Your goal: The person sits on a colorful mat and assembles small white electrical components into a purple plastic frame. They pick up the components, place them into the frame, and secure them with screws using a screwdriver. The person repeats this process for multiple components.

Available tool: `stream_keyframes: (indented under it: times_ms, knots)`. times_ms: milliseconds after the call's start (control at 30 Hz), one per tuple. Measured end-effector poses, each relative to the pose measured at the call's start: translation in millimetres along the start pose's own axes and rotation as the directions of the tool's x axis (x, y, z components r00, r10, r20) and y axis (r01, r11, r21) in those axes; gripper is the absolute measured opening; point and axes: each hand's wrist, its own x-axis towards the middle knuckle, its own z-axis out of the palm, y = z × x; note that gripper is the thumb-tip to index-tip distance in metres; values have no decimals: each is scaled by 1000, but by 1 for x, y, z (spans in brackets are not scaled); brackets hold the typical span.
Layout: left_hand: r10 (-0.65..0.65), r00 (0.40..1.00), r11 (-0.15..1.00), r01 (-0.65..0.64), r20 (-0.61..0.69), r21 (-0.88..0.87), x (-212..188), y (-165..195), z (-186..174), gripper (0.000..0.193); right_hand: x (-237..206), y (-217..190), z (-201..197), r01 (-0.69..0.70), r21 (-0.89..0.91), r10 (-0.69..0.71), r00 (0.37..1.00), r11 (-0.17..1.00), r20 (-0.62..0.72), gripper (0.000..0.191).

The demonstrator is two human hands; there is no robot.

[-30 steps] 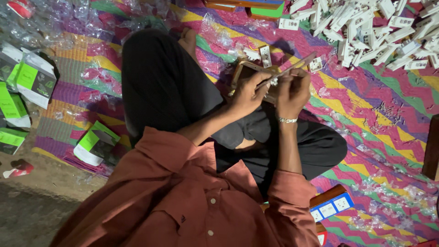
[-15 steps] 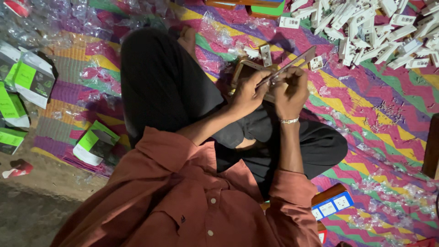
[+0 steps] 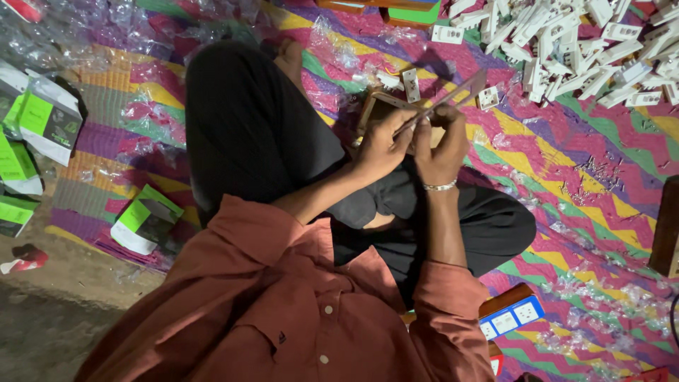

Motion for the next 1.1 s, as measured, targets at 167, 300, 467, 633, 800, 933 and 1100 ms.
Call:
stream_keyframes:
  times_ms: [167, 300, 467, 633, 800, 933, 1100]
  knots:
    - [-144, 990, 980, 141, -8, -139, -1, -10, 4, 24, 0, -7, 9, 11, -48, -12, 1000, 999, -22, 25]
    - [-165, 986, 953, 161, 5, -256, -1, -10, 3, 28, -2, -7, 13, -41, -33, 38, 997, 999, -74, 23]
    - [-150, 988, 962, 155, 40, -225, -3, 0, 7, 28, -10, 2, 16, -47, -78, 37, 990, 996, -133, 20]
    - [-106, 986, 986, 87, 130, 140, -2, 14, 3, 32, -7, 7, 14, -161, 283, 228, 948, 946, -223, 19]
    - [-187, 893, 928, 297, 409, -223, 20, 20, -14, 78, -18, -13, 14, 81, 408, 38, 961, 909, -275, 26]
    - [-111, 928, 990, 134, 356, -38, 24, 35, -21, 99, -5, 6, -19, 35, -7, -36, 989, 999, -142, 12]
    - [-10, 956, 693, -205, 295, 691, 33, 54, -30, 109, 72, 115, -88, -163, -419, 102, 981, 893, -165, 19]
